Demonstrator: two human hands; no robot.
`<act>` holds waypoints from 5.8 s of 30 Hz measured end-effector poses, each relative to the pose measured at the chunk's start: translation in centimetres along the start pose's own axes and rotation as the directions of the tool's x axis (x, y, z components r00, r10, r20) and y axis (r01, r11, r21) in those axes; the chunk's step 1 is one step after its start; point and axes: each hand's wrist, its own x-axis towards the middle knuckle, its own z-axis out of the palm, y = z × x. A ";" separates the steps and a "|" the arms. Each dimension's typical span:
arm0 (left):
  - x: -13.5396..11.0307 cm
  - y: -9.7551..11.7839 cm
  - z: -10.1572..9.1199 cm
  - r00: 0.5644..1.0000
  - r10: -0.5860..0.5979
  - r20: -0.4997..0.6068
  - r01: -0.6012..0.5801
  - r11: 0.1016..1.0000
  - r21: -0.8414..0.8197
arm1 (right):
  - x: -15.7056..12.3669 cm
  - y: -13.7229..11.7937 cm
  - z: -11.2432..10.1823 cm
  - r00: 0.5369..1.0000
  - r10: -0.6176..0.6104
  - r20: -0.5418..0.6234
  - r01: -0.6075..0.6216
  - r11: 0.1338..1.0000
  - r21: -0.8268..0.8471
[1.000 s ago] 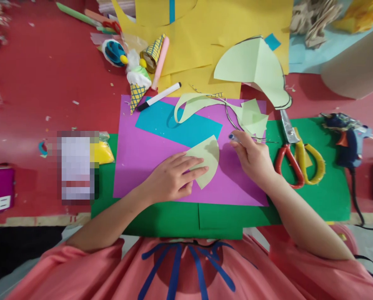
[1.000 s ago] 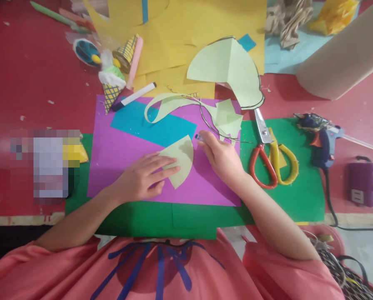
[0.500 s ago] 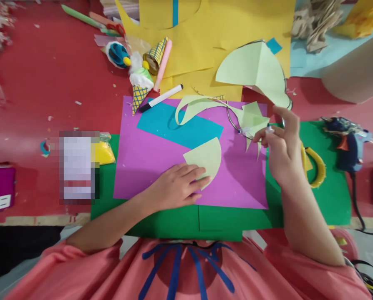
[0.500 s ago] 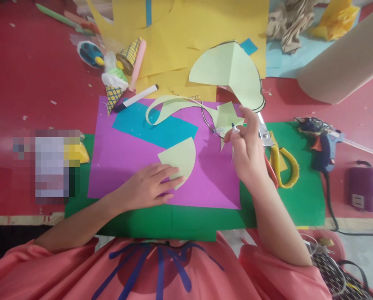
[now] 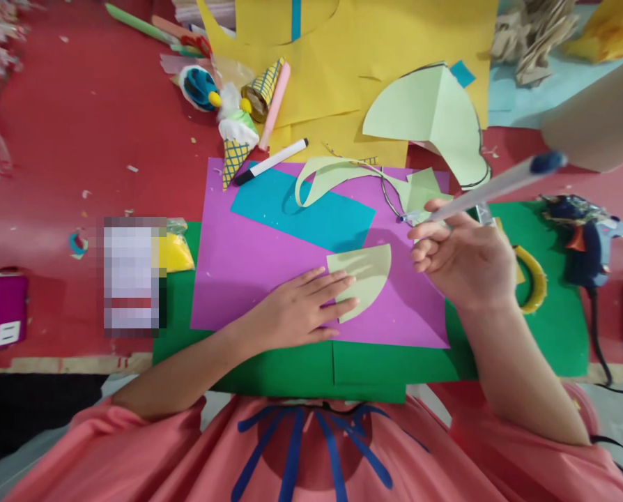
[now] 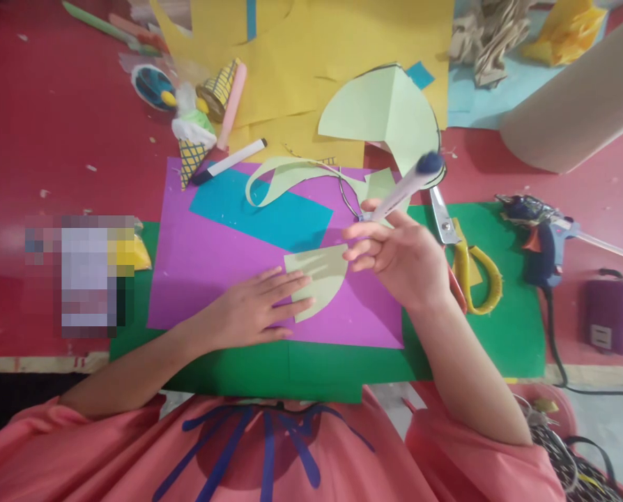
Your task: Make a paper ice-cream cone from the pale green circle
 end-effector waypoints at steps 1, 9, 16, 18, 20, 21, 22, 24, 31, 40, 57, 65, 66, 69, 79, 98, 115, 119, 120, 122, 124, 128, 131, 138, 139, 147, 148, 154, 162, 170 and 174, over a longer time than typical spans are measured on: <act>0.0 0.1 0.1 1.000 0.021 0.006 -0.021 1.000 -0.003 | 0.0 0.1 0.0 0.999 0.029 0.026 -0.030 0.999 0.019; 0.0 0.3 -0.3 0.998 -0.031 -0.058 0.032 0.999 0.020 | -0.8 2.5 0.8 0.986 0.106 0.127 -0.070 0.962 -0.264; 0.3 0.7 0.0 0.997 -0.051 -0.053 0.053 0.998 0.039 | -0.9 4.7 1.7 0.994 -0.090 0.062 0.109 0.809 -0.578; 0.3 0.7 0.1 0.997 -0.059 -0.052 0.061 0.998 0.034 | -0.9 4.8 1.9 0.993 -0.087 0.075 0.115 0.736 -0.667; 0.3 0.7 0.1 0.996 -0.066 -0.057 0.068 0.997 0.029 | -0.9 4.8 2.1 0.995 -0.074 0.072 0.103 0.686 -0.720; 0.3 0.7 0.0 0.996 -0.069 -0.060 0.071 0.997 0.027 | -0.9 4.8 2.2 0.995 -0.069 0.069 0.098 0.668 -0.737; 0.3 0.7 0.0 0.996 -0.071 -0.059 0.073 0.997 0.024 | -0.9 4.7 2.3 0.995 -0.070 0.065 0.095 0.654 -0.751; 0.3 0.7 0.0 0.996 -0.070 -0.055 0.071 0.997 0.019 | -0.8 4.7 2.3 0.995 -0.075 0.059 0.093 0.628 -0.773; 0.4 0.7 -0.1 0.998 -0.058 -0.041 0.059 0.998 0.032 | -0.6 4.8 2.4 0.995 -0.080 0.051 0.089 0.590 -0.802; 0.4 0.9 0.0 0.983 -0.172 -0.072 0.178 0.980 0.085 | -0.9 2.5 0.8 0.942 -0.333 0.030 0.190 0.458 -0.869; 0.3 -0.4 0.6 0.999 -0.054 -0.004 0.054 0.997 0.062 | 1.6 3.8 2.3 0.994 -0.092 0.050 0.103 0.760 -0.642; 0.0 -1.8 -0.1 1.000 -0.028 -0.004 0.028 0.998 0.054 | 1.5 4.4 2.2 0.992 -0.117 0.051 0.118 0.699 -0.705; 0.0 -1.9 -0.2 1.000 -0.028 -0.001 0.028 0.998 0.047 | 1.5 4.4 2.2 0.991 -0.127 0.047 0.123 0.692 -0.711; 0.0 -1.9 -0.2 0.999 -0.034 0.001 0.034 0.999 0.035 | 1.6 4.5 2.2 0.983 -0.180 0.044 0.152 0.653 -0.741; 0.2 -2.1 -0.7 0.986 -0.113 -0.123 0.116 0.993 0.013 | 1.9 4.7 2.6 0.980 -0.193 0.050 0.150 0.544 -0.826; 0.5 -2.1 -0.8 0.971 -0.153 -0.185 0.155 0.988 0.001 | 1.8 4.5 2.7 0.984 -0.165 0.073 0.150 0.525 -0.838; 0.4 -2.2 -0.6 0.968 -0.155 -0.197 0.157 0.988 -0.006 | 1.6 4.5 2.5 0.974 -0.161 0.160 0.222 0.517 -0.827; 0.5 -2.2 -0.6 0.968 -0.141 -0.210 0.144 0.990 -0.003 | 1.6 4.5 2.4 0.971 -0.148 0.185 0.236 0.513 -0.825; 0.4 -2.2 -0.6 0.967 -0.140 -0.212 0.142 0.990 -0.003 | 1.6 4.5 2.4 0.971 -0.146 0.188 0.236 0.513 -0.825; 0.4 -2.2 -0.6 0.967 -0.139 -0.214 0.141 0.990 -0.004 | 1.6 4.5 2.4 0.971 -0.143 0.190 0.237 0.515 -0.824; 0.4 -2.2 -0.5 0.967 -0.142 -0.213 0.144 0.990 -0.006 | 1.6 4.5 2.5 0.972 -0.136 0.191 0.234 0.517 -0.823; 0.3 -2.2 -0.5 0.969 -0.147 -0.200 0.147 0.989 -0.012 | 0.9 4.8 2.6 0.976 -0.137 0.169 0.216 0.518 -0.827; 0.3 -2.2 -0.5 0.970 -0.151 -0.190 0.150 0.988 -0.022 | 0.1 5.1 2.8 0.975 -0.170 0.145 0.213 0.513 -0.832; 0.3 -2.2 -0.6 0.969 -0.156 -0.193 0.152 0.988 -0.034 | -0.9 5.4 2.8 0.973 -0.169 0.160 0.225 0.507 -0.832; 0.3 -2.2 -0.6 0.969 -0.154 -0.196 0.151 0.988 -0.033 | -1.0 5.4 2.8 0.973 -0.164 0.163 0.225 0.506 -0.833; 0.3 -2.2 -0.5 0.968 -0.155 -0.197 0.150 0.988 -0.041 | -1.9 5.8 2.6 0.976 -0.137 0.168 0.215 0.496 -0.842; 0.3 -2.2 -0.5 0.968 -0.153 -0.198 0.149 0.988 -0.038 | -2.0 5.8 2.7 0.976 -0.135 0.169 0.214 0.495 -0.842; 0.3 -2.1 -0.6 0.968 -0.152 -0.201 0.150 0.988 -0.027 | -2.9 6.0 2.8 0.980 -0.118 0.158 0.196 0.493 -0.848; 0.4 -2.1 -0.6 0.965 -0.156 -0.210 0.154 0.988 -0.025 | -3.9 6.2 3.0 0.975 -0.103 0.196 0.221 0.476 -0.851; 0.4 -2.2 -0.5 0.964 -0.159 -0.213 0.155 0.987 -0.034 | -4.1 6.7 2.6 0.958 -0.129 0.256 0.287 0.456 -0.842; 0.4 -2.2 -0.5 0.964 -0.155 -0.214 0.151 0.988 -0.031 | -4.0 6.9 2.3 0.944 -0.149 0.296 0.331 0.444 -0.833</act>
